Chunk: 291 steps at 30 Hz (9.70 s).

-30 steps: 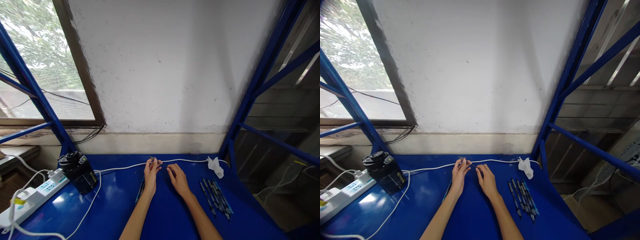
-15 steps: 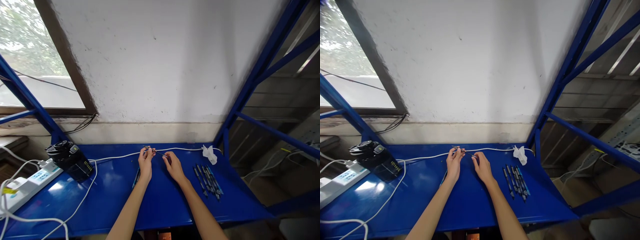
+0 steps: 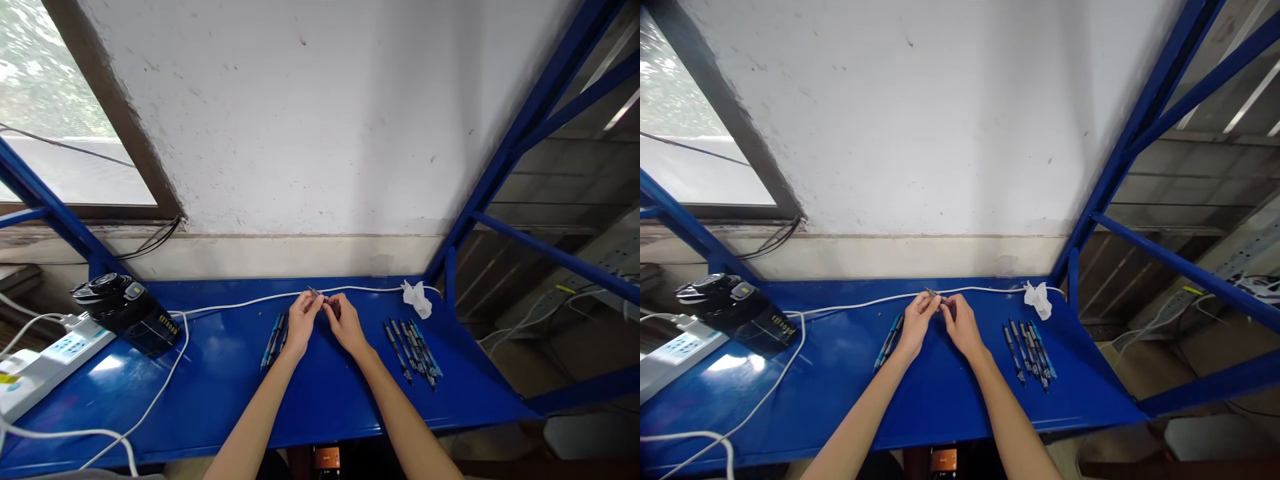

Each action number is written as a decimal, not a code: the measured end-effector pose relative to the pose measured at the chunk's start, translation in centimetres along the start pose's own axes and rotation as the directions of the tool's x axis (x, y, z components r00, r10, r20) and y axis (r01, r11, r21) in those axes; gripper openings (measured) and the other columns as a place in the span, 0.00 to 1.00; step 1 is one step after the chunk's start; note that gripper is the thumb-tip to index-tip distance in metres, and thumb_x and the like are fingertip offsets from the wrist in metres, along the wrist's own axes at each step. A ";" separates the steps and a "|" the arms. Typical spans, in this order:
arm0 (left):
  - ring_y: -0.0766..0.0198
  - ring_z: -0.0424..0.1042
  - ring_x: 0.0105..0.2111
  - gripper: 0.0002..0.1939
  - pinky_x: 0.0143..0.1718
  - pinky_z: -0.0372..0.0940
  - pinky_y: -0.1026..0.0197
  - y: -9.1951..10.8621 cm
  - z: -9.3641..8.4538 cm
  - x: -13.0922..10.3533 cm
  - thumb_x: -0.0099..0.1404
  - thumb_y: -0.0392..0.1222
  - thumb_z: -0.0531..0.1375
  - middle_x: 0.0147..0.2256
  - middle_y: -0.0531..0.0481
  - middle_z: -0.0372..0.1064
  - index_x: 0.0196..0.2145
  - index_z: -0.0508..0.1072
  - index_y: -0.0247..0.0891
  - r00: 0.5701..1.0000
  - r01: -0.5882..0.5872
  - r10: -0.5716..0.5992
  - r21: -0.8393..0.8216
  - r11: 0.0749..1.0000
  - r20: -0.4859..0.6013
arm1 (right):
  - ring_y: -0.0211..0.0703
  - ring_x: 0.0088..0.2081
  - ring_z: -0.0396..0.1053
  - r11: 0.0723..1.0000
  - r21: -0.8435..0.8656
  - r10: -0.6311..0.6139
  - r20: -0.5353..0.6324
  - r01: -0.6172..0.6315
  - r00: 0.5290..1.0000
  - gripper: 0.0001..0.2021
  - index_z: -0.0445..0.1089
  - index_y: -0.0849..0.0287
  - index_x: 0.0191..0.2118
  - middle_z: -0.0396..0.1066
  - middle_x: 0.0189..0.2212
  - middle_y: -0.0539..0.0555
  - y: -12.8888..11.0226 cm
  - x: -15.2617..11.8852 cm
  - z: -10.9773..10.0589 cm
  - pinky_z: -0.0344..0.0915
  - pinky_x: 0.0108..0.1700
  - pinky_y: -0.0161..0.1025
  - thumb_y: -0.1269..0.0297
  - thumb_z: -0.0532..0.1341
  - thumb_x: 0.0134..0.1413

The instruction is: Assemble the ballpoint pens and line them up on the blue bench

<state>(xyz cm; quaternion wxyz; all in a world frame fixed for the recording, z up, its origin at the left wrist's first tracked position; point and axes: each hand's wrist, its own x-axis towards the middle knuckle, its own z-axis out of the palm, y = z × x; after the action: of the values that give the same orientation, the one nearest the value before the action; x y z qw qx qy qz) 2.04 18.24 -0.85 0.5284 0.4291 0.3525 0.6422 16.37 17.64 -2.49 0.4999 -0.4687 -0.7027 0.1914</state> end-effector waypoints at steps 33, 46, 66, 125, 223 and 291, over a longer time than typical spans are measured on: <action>0.48 0.80 0.49 0.20 0.45 0.71 0.56 0.0 -0.5 0.2 0.64 0.55 0.72 0.45 0.39 0.83 0.47 0.83 0.39 1.000 0.003 -0.003 0.072 0.997 0.004 | 0.46 0.33 0.73 0.998 -0.060 0.035 0.063 -0.031 0.997 0.11 0.67 0.53 0.43 0.75 0.34 0.51 -0.4 -0.2 -0.5 0.65 0.36 0.39 0.53 0.54 0.75; 0.50 0.79 0.47 0.19 0.45 0.70 0.56 -0.3 -0.5 0.2 0.64 0.55 0.72 0.44 0.41 0.83 0.45 0.84 0.38 1.000 0.004 -0.004 0.093 0.996 -0.002 | 0.47 0.35 0.74 0.999 -0.021 0.042 0.074 -0.041 0.996 0.11 0.70 0.53 0.47 0.77 0.36 0.51 -0.6 -0.1 -0.4 0.65 0.38 0.39 0.53 0.56 0.75; 0.53 0.77 0.45 0.21 0.42 0.69 0.59 -0.7 -0.7 0.3 0.65 0.58 0.70 0.45 0.43 0.80 0.46 0.83 0.38 1.000 -0.001 0.004 0.111 0.994 -0.030 | 0.45 0.34 0.73 0.999 -0.041 0.019 0.098 -0.015 0.995 0.17 0.71 0.53 0.40 0.76 0.33 0.51 -0.4 0.0 -0.4 0.63 0.39 0.38 0.54 0.50 0.78; 0.59 0.76 0.39 0.24 0.38 0.69 0.60 0.6 -1.3 0.7 0.61 0.55 0.75 0.44 0.42 0.80 0.49 0.85 0.37 0.981 0.147 -0.172 -0.241 0.959 -0.087 | 0.44 0.32 0.73 0.972 0.233 -0.030 0.213 -0.021 0.977 0.13 0.73 0.52 0.52 0.79 0.37 0.53 -3.1 -0.4 -0.5 0.70 0.36 0.39 0.51 0.59 0.72; 0.63 0.73 0.35 0.10 0.39 0.68 0.61 5.1 -3.8 1.2 0.75 0.49 0.62 0.38 0.50 0.74 0.45 0.71 0.41 0.718 -0.332 0.498 0.390 0.859 -0.487 | 0.56 0.47 0.76 0.820 -0.572 -0.179 -0.224 0.019 0.958 0.13 0.69 0.54 0.60 0.74 0.47 0.63 -0.6 -12.3 -13.1 0.75 0.45 0.52 0.67 0.59 0.74; 0.50 0.81 0.49 0.15 0.56 0.70 0.51 1.3 -0.1 0.4 0.64 0.49 0.73 0.46 0.41 0.84 0.45 0.84 0.40 0.999 -0.006 0.009 0.063 0.998 -0.050 | 0.47 0.41 0.76 0.926 -0.275 -0.179 0.278 0.257 0.944 0.15 0.68 0.55 0.56 0.76 0.45 0.58 0.4 1.8 -1.4 0.65 0.37 0.38 0.60 0.46 0.81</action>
<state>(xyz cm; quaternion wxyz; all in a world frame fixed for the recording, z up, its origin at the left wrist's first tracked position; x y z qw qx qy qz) 1.39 18.38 0.33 0.5032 0.4305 0.3839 0.6435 17.66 19.11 -1.27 0.3473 -0.4316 -0.8288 0.0794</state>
